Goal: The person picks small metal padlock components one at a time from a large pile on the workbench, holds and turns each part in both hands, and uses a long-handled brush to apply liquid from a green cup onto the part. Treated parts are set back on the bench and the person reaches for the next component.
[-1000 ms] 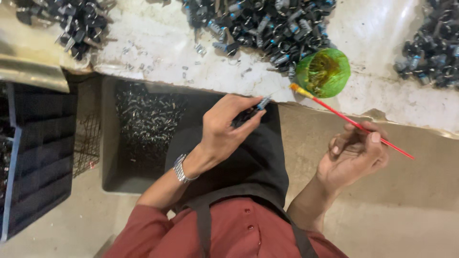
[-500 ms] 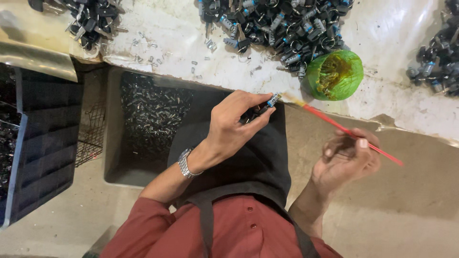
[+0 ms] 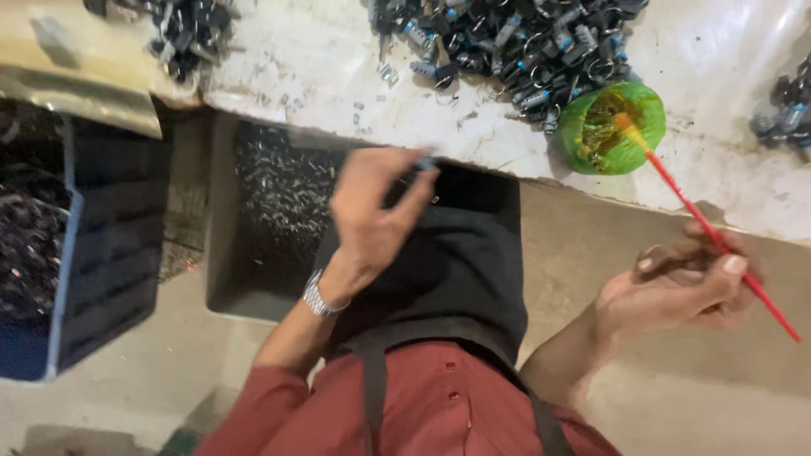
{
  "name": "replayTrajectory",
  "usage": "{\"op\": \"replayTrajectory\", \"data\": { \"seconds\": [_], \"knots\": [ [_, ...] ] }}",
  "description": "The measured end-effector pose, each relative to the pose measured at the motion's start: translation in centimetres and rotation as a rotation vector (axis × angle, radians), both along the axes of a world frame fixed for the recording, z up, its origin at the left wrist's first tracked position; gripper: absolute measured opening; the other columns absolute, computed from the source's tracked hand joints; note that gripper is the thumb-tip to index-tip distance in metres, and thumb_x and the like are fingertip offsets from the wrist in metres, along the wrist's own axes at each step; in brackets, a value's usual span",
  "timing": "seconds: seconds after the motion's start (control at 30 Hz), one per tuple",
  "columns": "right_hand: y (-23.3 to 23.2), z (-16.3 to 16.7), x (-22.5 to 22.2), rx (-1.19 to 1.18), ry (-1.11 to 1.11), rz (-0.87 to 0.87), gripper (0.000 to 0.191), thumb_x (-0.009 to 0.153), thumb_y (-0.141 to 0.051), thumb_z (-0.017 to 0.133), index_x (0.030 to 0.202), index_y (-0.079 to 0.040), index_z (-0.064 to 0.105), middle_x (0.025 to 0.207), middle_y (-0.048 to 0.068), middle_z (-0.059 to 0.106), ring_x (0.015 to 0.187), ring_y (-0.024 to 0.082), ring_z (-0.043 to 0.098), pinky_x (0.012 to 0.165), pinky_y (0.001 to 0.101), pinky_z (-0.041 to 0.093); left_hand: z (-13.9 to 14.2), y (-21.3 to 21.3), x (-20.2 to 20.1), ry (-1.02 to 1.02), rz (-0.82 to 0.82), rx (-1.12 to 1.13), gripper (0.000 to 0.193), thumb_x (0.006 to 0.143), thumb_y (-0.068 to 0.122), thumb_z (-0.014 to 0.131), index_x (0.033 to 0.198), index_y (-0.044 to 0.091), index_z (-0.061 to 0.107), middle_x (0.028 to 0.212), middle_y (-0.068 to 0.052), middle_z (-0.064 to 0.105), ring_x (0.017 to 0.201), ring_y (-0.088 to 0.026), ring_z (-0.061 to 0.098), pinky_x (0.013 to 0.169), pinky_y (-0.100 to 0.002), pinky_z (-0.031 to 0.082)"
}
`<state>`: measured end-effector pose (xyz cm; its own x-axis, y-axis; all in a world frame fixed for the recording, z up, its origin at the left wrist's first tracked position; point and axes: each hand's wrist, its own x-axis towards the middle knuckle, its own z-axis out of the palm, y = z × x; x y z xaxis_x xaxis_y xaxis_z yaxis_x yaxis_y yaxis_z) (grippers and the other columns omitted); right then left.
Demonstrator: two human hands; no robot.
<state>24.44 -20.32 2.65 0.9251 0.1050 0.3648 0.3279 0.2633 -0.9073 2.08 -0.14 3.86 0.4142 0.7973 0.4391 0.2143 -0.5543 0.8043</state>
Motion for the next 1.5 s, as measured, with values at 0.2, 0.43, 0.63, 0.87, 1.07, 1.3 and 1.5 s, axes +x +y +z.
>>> {"op": "replayTrajectory", "data": {
  "seconds": [0.2, 0.43, 0.63, 0.87, 1.07, 1.3, 1.5],
  "knots": [
    [1.8, -0.8, 0.2, -0.353, 0.055, 0.124, 0.026, 0.118, -0.016, 0.057, 0.112, 0.007, 0.066, 0.096, 0.017, 0.072, 0.053, 0.009, 0.050, 0.049, 0.0227, 0.035, -0.2, -0.6, -1.2, 0.191, 0.172, 0.144, 0.035, 0.089, 0.002, 0.074, 0.123, 0.009, 0.070, 0.124, -0.007, 0.061, 0.126, -0.030, 0.050, 0.112, -0.044, 0.031],
    [4.3, 1.6, -4.4, -0.719, -0.144, 0.387, 0.011, 0.109, -0.009, 0.068, 0.107, 0.001, 0.072, 0.093, 0.009, 0.072, 0.078, 0.012, 0.063, 0.071, 0.0252, 0.051, -1.2, 5.4, 3.6, 0.469, 0.117, 0.389, 0.032, 0.096, 0.013, 0.077, 0.127, 0.009, 0.071, 0.133, -0.007, 0.061, 0.128, -0.030, 0.047, 0.114, -0.049, 0.025],
    [10.3, 2.2, -6.2, -1.076, -0.621, 0.470, 0.042, 0.099, -0.021, 0.076, 0.138, -0.011, 0.067, 0.126, 0.010, 0.063, 0.090, 0.026, 0.068, 0.072, 0.0386, 0.055, -1.0, 5.8, 3.1, 0.536, 0.085, 0.420, 0.021, 0.100, 0.019, 0.079, 0.118, 0.010, 0.073, 0.125, -0.004, 0.065, 0.125, -0.027, 0.051, 0.113, -0.049, 0.025],
    [12.8, 2.6, -6.9, -1.229, -0.795, 0.433, 0.042, 0.097, -0.026, 0.075, 0.137, -0.015, 0.067, 0.120, 0.009, 0.059, 0.090, 0.029, 0.069, 0.062, 0.0421, 0.054, 1.5, 5.5, 0.2, 0.000, 0.046, 0.100, 0.025, 0.092, 0.005, 0.085, 0.112, 0.007, 0.070, 0.111, -0.006, 0.070, 0.106, -0.025, 0.063, 0.096, -0.038, 0.050],
    [12.7, 0.9, -6.4, -1.095, -0.613, 0.381, 0.026, 0.102, -0.021, 0.075, 0.128, -0.017, 0.069, 0.119, 0.005, 0.065, 0.092, 0.024, 0.071, 0.073, 0.0402, 0.058, 0.8, 3.8, 0.2, -0.495, -0.124, -0.488, 0.016, 0.100, 0.005, 0.074, 0.109, 0.005, 0.061, 0.114, -0.002, 0.071, 0.110, -0.012, 0.071, 0.099, -0.027, 0.057],
    [13.1, 1.3, -6.6, -1.103, -0.682, 0.407, 0.028, 0.102, -0.018, 0.076, 0.130, -0.018, 0.069, 0.116, 0.006, 0.065, 0.088, 0.023, 0.069, 0.071, 0.0387, 0.056, -0.7, 3.3, -0.4, -0.233, -0.114, -0.400, 0.015, 0.105, 0.011, 0.069, 0.116, 0.000, 0.067, 0.105, -0.009, 0.074, 0.095, -0.013, 0.069, 0.088, -0.025, 0.055],
    [13.2, 2.4, -6.8, -1.201, -0.800, 0.473, 0.033, 0.098, -0.022, 0.077, 0.130, -0.017, 0.073, 0.111, 0.009, 0.064, 0.077, 0.024, 0.065, 0.060, 0.0397, 0.052, -1.0, 3.1, -0.5, -0.358, -0.168, -0.612, 0.035, 0.116, 0.030, 0.047, 0.122, 0.001, 0.065, 0.093, -0.003, 0.069, 0.086, -0.009, 0.063, 0.082, -0.024, 0.052]
  ]
}}
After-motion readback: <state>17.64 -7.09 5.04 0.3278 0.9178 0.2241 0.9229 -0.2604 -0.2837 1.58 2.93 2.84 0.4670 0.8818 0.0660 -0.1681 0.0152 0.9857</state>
